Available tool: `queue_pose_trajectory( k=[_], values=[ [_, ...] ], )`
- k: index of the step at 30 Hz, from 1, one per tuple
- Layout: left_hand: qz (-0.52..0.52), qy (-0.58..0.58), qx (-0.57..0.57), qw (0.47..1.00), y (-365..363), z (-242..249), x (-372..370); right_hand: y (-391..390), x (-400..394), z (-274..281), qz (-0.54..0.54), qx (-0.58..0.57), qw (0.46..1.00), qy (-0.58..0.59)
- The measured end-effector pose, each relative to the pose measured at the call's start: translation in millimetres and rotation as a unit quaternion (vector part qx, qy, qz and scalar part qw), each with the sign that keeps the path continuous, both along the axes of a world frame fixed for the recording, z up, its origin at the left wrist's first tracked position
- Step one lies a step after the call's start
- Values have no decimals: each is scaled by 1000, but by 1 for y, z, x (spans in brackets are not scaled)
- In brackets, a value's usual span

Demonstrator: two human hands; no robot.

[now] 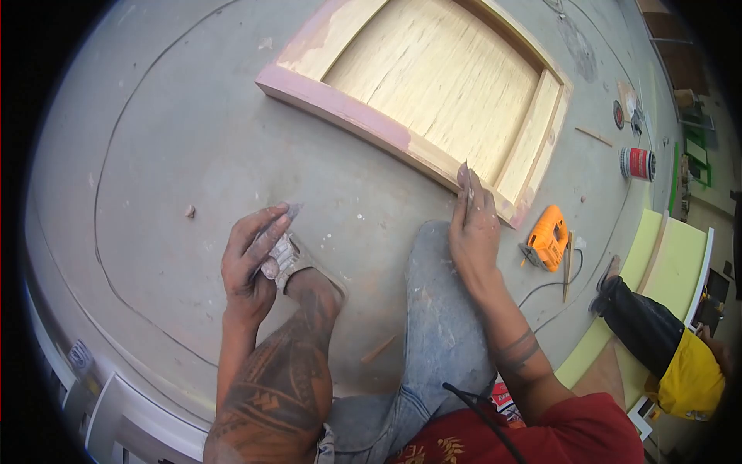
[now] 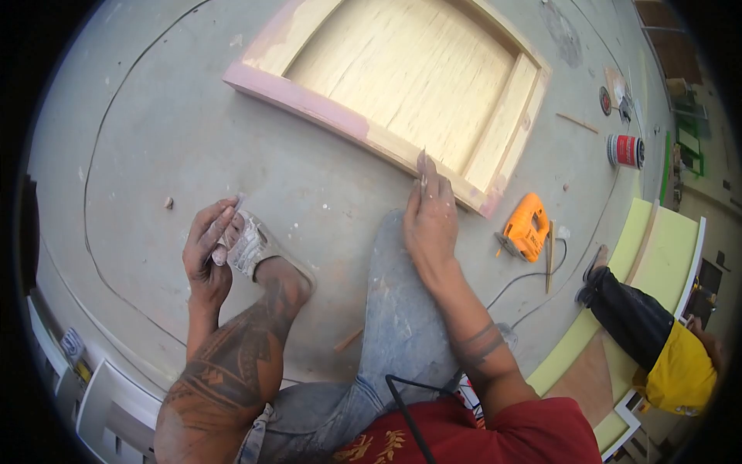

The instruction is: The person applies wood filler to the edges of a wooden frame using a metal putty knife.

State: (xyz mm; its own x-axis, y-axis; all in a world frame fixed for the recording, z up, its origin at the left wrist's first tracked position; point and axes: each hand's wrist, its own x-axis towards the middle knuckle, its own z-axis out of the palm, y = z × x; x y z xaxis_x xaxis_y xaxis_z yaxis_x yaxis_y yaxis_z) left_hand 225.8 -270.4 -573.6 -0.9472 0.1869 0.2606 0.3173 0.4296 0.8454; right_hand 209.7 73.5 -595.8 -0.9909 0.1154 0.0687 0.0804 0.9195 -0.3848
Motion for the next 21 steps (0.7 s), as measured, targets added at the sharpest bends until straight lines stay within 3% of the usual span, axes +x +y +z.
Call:
queue_pose_trajectory(
  k=[2, 5, 8, 11, 14, 17, 20, 21],
  values=[
    [-1, -2, 13, 1000, -1, 0, 0, -7, -4, -3, -27, 84, 995, -38],
    [-4, 7, 14, 1000, -3, 0, 2, -26, -12, -22, -29, 103, 993, -45],
    [42, -10, 60, 997, 1, 0, 6, -40, -8, -45, 54, 159, 986, 21],
    [53, -19, 68, 996, -2, -1, 10, -48, -2, -24, 75, 84, 989, -92],
    [55, -4, 37, 998, -5, 3, 10, -35, -15, -13, 90, 26, 995, 14],
    [76, -7, 64, 995, -5, -1, 11, -41, -31, -2, -1, 42, 993, -115],
    [73, -3, 112, 991, -2, -5, 13, -63, -39, -25, 73, 145, 986, -29],
    [72, -4, 101, 992, -2, -3, 13, -75, -39, -36, 59, 130, 989, -28]
  ],
)
